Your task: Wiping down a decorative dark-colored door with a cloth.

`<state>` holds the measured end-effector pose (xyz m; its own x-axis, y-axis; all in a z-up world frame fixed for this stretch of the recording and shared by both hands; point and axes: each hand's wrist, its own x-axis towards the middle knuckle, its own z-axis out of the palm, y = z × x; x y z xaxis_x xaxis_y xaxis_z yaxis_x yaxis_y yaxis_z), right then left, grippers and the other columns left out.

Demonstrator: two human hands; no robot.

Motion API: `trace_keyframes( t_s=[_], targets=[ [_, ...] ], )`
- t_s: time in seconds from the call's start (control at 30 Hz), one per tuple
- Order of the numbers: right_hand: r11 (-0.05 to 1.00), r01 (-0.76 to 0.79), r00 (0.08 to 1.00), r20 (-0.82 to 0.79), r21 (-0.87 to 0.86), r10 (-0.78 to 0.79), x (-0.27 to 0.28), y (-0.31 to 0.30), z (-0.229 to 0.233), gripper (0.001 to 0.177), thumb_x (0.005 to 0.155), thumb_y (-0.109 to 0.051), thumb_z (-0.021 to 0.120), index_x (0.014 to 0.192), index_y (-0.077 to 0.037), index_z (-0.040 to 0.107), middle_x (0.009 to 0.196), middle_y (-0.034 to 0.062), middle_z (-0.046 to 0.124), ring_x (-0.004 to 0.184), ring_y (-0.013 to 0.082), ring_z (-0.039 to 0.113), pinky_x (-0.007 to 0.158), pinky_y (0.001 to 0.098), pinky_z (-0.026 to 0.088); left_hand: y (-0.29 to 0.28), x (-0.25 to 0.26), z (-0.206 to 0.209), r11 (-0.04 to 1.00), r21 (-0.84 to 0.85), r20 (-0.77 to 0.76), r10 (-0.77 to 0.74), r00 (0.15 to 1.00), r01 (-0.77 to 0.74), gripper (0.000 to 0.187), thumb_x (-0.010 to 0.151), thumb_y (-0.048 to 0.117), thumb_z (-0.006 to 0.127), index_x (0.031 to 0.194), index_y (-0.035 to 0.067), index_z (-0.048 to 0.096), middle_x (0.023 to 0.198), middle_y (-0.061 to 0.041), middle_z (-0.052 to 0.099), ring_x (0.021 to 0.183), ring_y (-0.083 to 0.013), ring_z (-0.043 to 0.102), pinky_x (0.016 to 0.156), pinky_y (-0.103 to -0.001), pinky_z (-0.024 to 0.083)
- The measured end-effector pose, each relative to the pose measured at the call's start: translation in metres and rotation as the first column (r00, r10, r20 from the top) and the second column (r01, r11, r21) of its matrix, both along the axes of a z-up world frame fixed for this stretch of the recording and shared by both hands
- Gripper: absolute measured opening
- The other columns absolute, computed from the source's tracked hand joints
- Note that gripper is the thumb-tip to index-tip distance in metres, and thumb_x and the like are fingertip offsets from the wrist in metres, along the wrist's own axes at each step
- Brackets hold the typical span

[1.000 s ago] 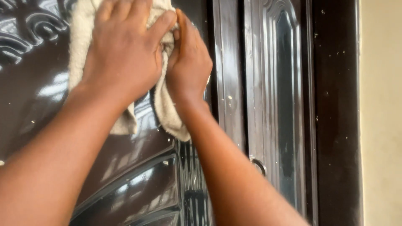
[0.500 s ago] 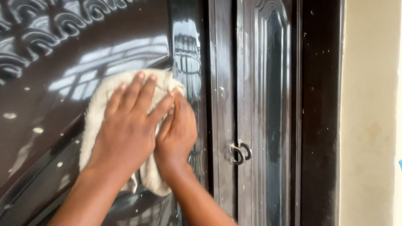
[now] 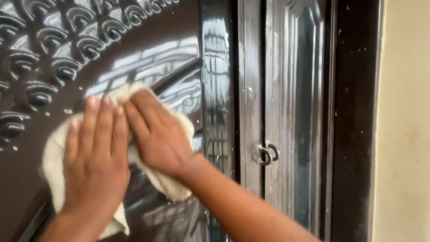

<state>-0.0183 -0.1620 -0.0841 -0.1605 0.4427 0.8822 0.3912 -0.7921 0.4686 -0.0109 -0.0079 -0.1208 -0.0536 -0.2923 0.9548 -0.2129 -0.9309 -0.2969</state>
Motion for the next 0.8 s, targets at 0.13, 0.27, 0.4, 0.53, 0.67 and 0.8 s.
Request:
trace_keyframes(
  t_s=[0.13,0.27,0.4,0.53,0.67,0.8],
  targets=[
    [0.996,0.075,0.99,0.116,0.053,-0.081,0.019,0.009,0.086,0.046,0.102,-0.015,0.049,0.146,-0.001,0.049,0.151,0.0243,0.052,0.141,0.0391,0.052,0.121,0.044,0.041,0.015,0.007,0.089,0.999,0.036,0.096,-0.022,0.995,0.019,0.058,0.1,0.003,0.047,0.159,0.001,0.042,0.164,-0.021,0.038,0.154,-0.0359,0.028,0.125,-0.051,0.021],
    [0.985,0.052,0.997,0.042,0.167,-0.06,0.01,0.033,0.17,0.037,0.095,-0.016,0.051,0.129,-0.005,0.061,0.131,0.0199,0.066,0.12,0.0385,0.062,0.102,0.044,0.05,0.033,0.004,0.164,0.991,0.082,0.249,-0.119,0.961,0.102,0.037,0.106,0.014,0.053,0.138,-0.002,0.061,0.137,-0.024,0.06,0.129,-0.0394,0.052,0.103,-0.053,0.039],
    [0.948,0.119,0.991,-0.092,0.295,-0.095,0.024,0.048,0.193,0.024,0.092,-0.018,0.053,0.107,-0.009,0.069,0.111,0.0182,0.073,0.106,0.0383,0.066,0.092,0.0482,0.051,0.038,0.034,0.19,0.995,0.044,0.279,-0.095,0.956,0.086,0.024,0.106,0.012,0.052,0.12,0.001,0.068,0.112,-0.022,0.068,0.109,-0.0396,0.059,0.089,-0.052,0.041],
    [0.93,-0.146,0.973,0.217,0.338,0.074,0.039,0.053,0.176,0.022,0.093,-0.013,0.054,0.112,-0.011,0.066,0.108,0.0145,0.073,0.107,0.0371,0.066,0.092,0.0479,0.051,0.037,0.04,0.177,0.986,0.077,0.44,-0.165,0.883,0.146,0.029,0.099,0.001,0.05,0.126,0.0,0.062,0.12,-0.019,0.064,0.12,-0.0367,0.055,0.106,-0.05,0.037],
    [0.901,-0.265,0.929,0.341,0.343,0.143,0.03,0.063,0.139,0.03,0.098,-0.008,0.052,0.127,-0.013,0.06,0.114,0.0112,0.07,0.11,0.0329,0.066,0.095,0.0429,0.053,0.028,0.031,0.147,0.972,0.05,0.477,-0.224,0.85,0.229,0.044,0.102,-0.003,0.048,0.145,0.0,0.055,0.142,-0.021,0.055,0.14,-0.0377,0.046,0.125,-0.051,0.027],
    [0.895,-0.25,0.94,0.313,0.37,0.133,0.014,0.073,0.106,0.036,0.097,-0.006,0.052,0.132,-0.012,0.059,0.12,0.0122,0.069,0.115,0.0334,0.065,0.1,0.0432,0.052,0.027,0.019,0.119,0.948,-0.004,0.405,-0.289,0.867,0.318,0.04,0.109,-0.002,0.046,0.147,0.005,0.054,0.153,-0.019,0.054,0.149,-0.037,0.043,0.127,-0.052,0.025]
  ],
)
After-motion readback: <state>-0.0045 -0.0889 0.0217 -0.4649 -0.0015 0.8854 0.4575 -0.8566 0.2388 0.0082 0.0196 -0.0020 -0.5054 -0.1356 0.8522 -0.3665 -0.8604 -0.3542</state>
